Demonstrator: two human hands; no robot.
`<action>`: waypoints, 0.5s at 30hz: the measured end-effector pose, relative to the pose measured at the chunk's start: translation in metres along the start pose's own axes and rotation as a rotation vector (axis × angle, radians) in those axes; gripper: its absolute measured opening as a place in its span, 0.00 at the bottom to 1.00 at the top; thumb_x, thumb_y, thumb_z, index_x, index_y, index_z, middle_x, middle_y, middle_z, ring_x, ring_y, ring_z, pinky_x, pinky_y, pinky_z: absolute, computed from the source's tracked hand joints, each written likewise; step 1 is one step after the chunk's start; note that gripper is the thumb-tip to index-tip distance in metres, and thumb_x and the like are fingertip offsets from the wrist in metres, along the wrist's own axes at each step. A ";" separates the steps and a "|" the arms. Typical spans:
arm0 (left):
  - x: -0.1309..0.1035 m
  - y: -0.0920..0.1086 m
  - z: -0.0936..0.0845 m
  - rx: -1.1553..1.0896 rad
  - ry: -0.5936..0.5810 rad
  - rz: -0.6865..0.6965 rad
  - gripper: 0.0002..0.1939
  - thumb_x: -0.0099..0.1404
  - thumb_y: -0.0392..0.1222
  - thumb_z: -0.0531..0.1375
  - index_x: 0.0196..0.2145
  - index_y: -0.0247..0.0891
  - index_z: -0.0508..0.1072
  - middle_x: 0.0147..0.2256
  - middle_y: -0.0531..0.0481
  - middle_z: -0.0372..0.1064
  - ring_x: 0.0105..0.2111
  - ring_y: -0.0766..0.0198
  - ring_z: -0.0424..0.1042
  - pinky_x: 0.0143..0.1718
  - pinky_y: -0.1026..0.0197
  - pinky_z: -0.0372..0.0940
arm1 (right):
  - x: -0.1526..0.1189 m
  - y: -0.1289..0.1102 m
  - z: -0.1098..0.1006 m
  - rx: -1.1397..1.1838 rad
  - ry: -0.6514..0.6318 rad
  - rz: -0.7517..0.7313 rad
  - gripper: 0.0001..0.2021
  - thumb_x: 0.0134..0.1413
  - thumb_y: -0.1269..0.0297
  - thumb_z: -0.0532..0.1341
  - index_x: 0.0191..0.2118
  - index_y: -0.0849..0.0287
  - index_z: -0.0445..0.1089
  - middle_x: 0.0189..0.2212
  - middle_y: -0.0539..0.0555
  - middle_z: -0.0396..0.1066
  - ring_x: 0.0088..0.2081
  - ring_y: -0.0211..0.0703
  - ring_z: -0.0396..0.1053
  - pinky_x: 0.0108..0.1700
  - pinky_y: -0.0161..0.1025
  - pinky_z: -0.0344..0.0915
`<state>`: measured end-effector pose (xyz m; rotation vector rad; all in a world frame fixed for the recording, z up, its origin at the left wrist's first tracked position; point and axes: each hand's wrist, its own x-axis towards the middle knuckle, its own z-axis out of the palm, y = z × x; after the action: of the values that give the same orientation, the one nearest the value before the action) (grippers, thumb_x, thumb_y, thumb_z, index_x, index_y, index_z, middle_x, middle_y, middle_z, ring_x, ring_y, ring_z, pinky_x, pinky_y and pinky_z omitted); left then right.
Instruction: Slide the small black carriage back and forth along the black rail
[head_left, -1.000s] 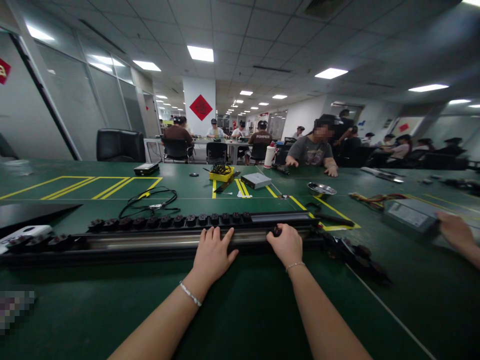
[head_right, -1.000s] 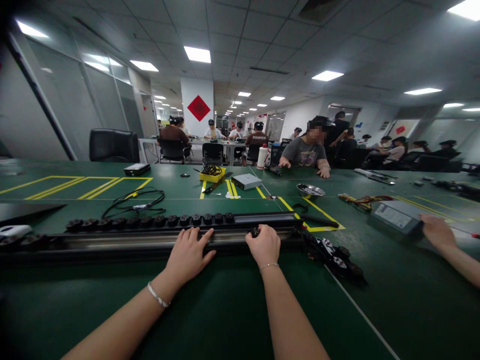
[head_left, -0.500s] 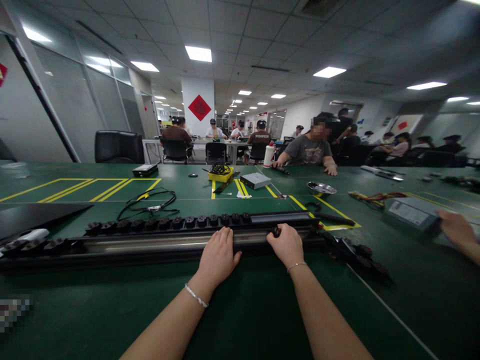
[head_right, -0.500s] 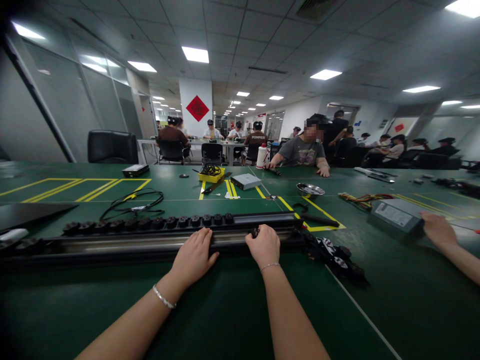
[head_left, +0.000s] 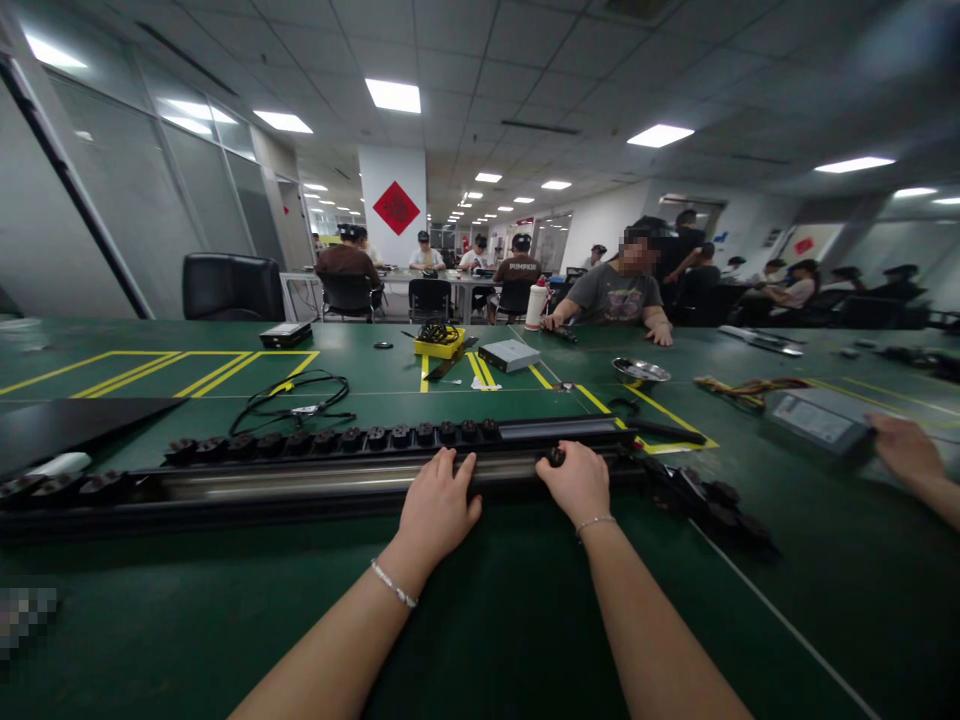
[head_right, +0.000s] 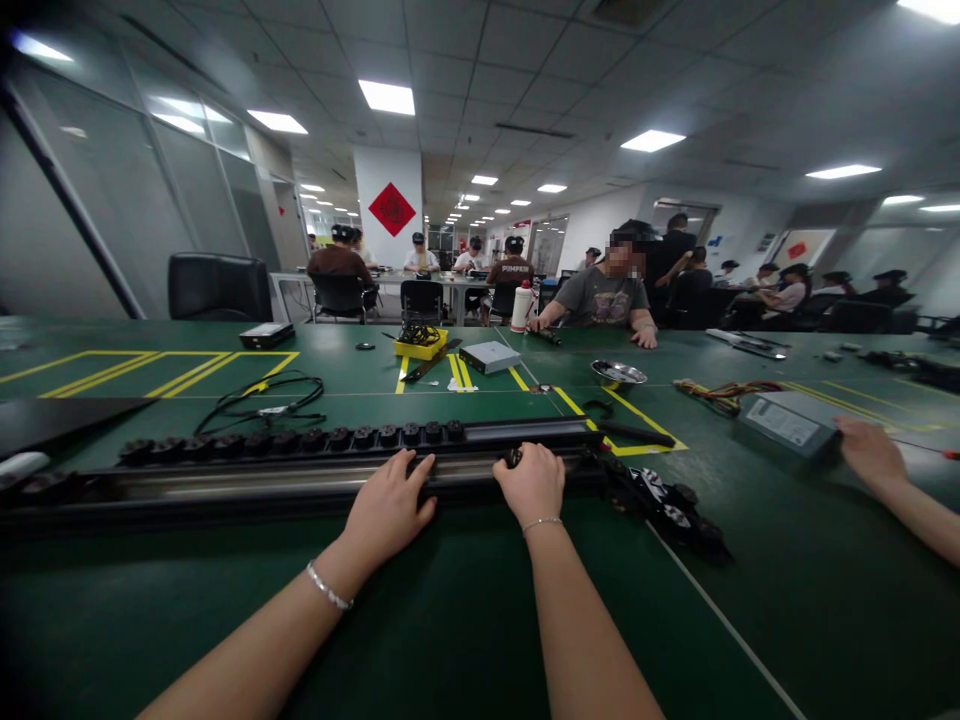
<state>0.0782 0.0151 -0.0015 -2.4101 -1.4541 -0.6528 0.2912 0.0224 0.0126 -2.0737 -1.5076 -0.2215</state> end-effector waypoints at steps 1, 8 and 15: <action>0.000 0.000 0.000 -0.002 -0.005 -0.003 0.28 0.59 0.47 0.55 0.56 0.40 0.59 0.53 0.38 0.60 0.54 0.52 0.59 0.53 0.53 0.58 | 0.000 0.000 -0.001 0.000 -0.003 0.001 0.07 0.43 0.61 0.55 0.27 0.58 0.66 0.30 0.55 0.70 0.40 0.48 0.66 0.45 0.43 0.56; 0.004 0.004 -0.003 0.000 -0.046 -0.034 0.29 0.58 0.51 0.56 0.57 0.40 0.59 0.52 0.38 0.60 0.54 0.51 0.59 0.52 0.53 0.57 | 0.004 0.005 -0.001 0.034 -0.021 0.002 0.10 0.43 0.60 0.56 0.31 0.60 0.69 0.30 0.56 0.71 0.39 0.48 0.66 0.44 0.40 0.58; 0.016 0.018 -0.009 0.014 -0.068 -0.079 0.27 0.57 0.53 0.56 0.49 0.31 0.66 0.45 0.38 0.66 0.49 0.51 0.63 0.56 0.50 0.52 | 0.004 0.009 0.003 0.058 -0.001 0.013 0.13 0.43 0.60 0.57 0.35 0.61 0.70 0.32 0.57 0.71 0.40 0.48 0.66 0.45 0.40 0.58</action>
<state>0.0988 0.0152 0.0143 -2.3963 -1.5825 -0.5807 0.3000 0.0253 0.0087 -2.0384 -1.4832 -0.1695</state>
